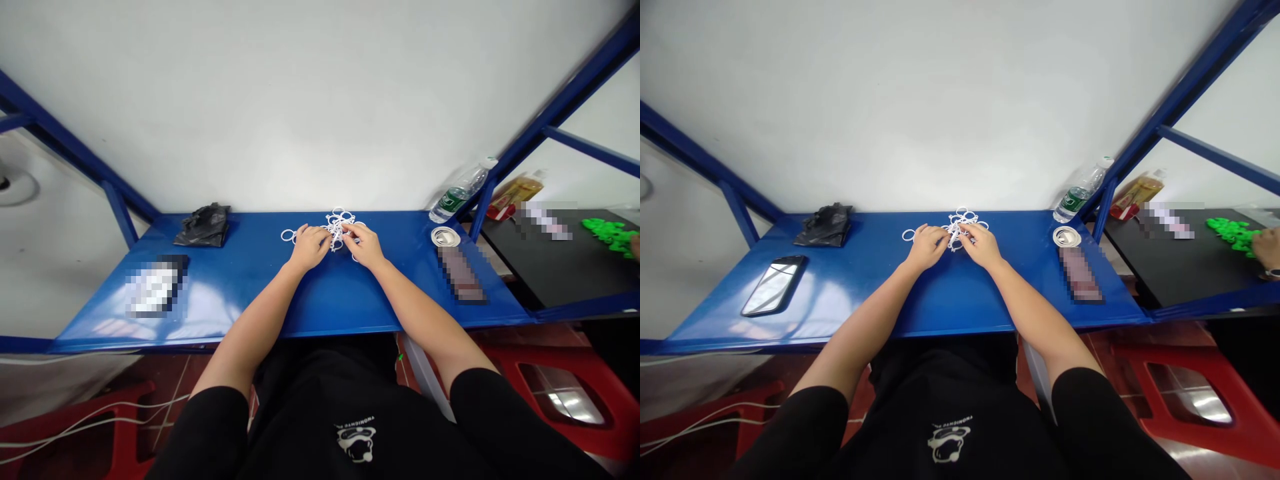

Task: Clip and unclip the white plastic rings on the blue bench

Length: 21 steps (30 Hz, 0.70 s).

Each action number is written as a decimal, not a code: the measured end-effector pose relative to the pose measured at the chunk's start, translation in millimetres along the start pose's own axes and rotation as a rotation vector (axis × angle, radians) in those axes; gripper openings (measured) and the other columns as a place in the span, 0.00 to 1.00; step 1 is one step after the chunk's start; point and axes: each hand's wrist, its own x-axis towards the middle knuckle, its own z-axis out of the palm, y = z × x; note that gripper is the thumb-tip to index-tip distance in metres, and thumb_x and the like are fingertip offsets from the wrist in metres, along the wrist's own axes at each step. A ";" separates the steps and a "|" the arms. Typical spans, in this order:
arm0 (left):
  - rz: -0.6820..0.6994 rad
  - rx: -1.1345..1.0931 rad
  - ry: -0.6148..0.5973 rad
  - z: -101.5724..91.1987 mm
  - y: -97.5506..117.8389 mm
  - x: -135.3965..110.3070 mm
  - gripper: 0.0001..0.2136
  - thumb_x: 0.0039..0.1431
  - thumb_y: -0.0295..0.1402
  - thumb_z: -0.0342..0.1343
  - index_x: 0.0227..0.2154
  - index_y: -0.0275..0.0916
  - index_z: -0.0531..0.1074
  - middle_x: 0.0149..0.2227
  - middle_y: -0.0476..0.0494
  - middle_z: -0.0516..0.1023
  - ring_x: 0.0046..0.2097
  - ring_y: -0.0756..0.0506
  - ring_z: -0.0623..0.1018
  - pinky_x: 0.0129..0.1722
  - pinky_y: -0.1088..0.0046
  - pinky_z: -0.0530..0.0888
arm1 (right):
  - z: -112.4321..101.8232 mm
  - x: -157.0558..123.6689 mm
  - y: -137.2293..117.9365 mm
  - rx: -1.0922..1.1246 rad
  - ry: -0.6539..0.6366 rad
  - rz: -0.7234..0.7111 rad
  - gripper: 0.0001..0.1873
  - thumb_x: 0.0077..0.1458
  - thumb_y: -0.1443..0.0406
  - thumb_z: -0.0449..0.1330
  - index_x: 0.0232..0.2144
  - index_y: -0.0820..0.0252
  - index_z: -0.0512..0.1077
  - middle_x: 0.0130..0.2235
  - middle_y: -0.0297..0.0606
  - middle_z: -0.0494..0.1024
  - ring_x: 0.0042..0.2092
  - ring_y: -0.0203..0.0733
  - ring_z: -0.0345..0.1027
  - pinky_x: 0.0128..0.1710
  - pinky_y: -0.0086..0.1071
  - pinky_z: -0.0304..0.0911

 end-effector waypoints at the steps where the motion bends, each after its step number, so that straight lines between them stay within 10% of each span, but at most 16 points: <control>1: -0.001 -0.004 -0.005 -1.3 0.4 -0.2 0.12 0.73 0.35 0.51 0.44 0.45 0.81 0.52 0.43 0.84 0.57 0.40 0.79 0.72 0.51 0.58 | 0.0 0.1 0.1 0.000 -0.002 0.002 0.18 0.66 0.59 0.60 0.55 0.53 0.80 0.48 0.42 0.84 0.41 0.44 0.78 0.50 0.40 0.75; 10: 0.094 -0.006 -0.107 -0.2 0.1 -2.3 0.16 0.67 0.48 0.62 0.49 0.44 0.80 0.51 0.40 0.84 0.57 0.36 0.78 0.72 0.47 0.57 | -1.4 0.7 -5.5 0.001 -0.022 -0.001 0.18 0.66 0.57 0.61 0.55 0.52 0.80 0.48 0.41 0.85 0.42 0.45 0.79 0.50 0.41 0.75; 21: -0.048 -0.022 -0.020 -0.4 -16.1 5.5 0.17 0.77 0.40 0.47 0.45 0.42 0.81 0.45 0.41 0.86 0.50 0.40 0.82 0.65 0.56 0.65 | -0.5 3.7 -9.7 -0.086 0.109 0.007 0.11 0.64 0.56 0.63 0.35 0.51 0.83 0.39 0.40 0.86 0.43 0.49 0.79 0.51 0.45 0.74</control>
